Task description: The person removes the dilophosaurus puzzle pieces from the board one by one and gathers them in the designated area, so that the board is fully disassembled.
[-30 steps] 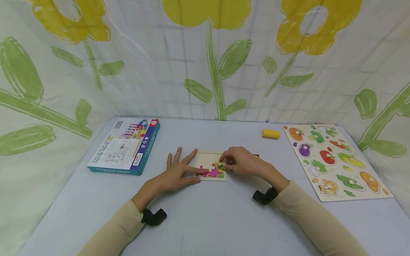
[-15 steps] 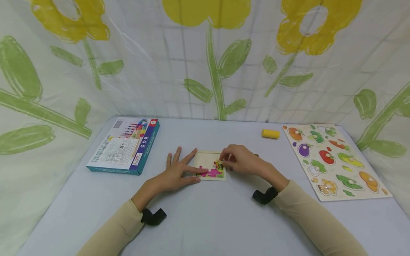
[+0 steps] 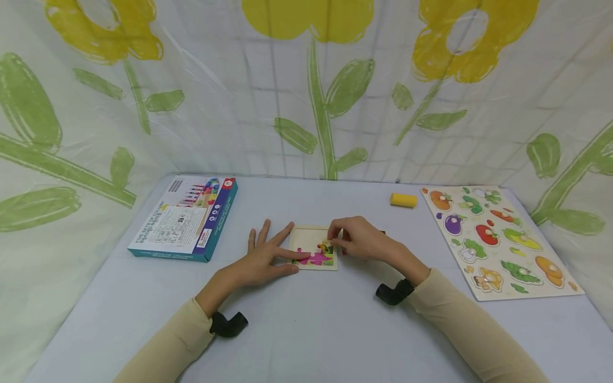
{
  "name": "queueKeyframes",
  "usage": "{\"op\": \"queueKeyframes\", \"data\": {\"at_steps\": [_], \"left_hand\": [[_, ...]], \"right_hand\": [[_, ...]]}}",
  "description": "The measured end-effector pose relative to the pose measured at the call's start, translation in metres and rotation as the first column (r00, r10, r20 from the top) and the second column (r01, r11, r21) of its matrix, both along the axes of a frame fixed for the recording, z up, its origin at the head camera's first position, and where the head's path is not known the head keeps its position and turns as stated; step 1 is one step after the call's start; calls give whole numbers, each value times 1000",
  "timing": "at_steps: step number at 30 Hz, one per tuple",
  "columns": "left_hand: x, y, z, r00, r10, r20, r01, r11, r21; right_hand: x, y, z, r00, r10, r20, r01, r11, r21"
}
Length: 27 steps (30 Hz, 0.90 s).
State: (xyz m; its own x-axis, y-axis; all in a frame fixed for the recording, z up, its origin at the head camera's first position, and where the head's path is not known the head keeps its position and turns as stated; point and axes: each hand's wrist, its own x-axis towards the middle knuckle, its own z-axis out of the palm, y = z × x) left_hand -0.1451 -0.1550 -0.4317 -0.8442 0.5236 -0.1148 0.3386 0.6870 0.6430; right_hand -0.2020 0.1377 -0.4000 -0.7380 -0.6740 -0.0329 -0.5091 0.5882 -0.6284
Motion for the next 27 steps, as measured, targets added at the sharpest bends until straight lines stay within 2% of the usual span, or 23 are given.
{"op": "queueKeyframes", "data": {"at_steps": [9, 13, 17, 27], "left_hand": [[0, 1, 0, 1000, 4, 2, -4, 1000, -10], [0, 1, 0, 1000, 5, 1, -5, 1000, -10], [1, 1, 1, 1000, 4, 0, -4, 1000, -4], [1, 1, 0, 1000, 6, 0, -6, 1000, 5]], "right_hand": [[1, 12, 6, 999, -24, 28, 25, 999, -24], [0, 23, 9, 1000, -23, 6, 24, 999, -30], [1, 37, 11, 999, -45, -13, 45, 999, -11], [6, 89, 13, 993, -114, 8, 114, 993, 39]]}}
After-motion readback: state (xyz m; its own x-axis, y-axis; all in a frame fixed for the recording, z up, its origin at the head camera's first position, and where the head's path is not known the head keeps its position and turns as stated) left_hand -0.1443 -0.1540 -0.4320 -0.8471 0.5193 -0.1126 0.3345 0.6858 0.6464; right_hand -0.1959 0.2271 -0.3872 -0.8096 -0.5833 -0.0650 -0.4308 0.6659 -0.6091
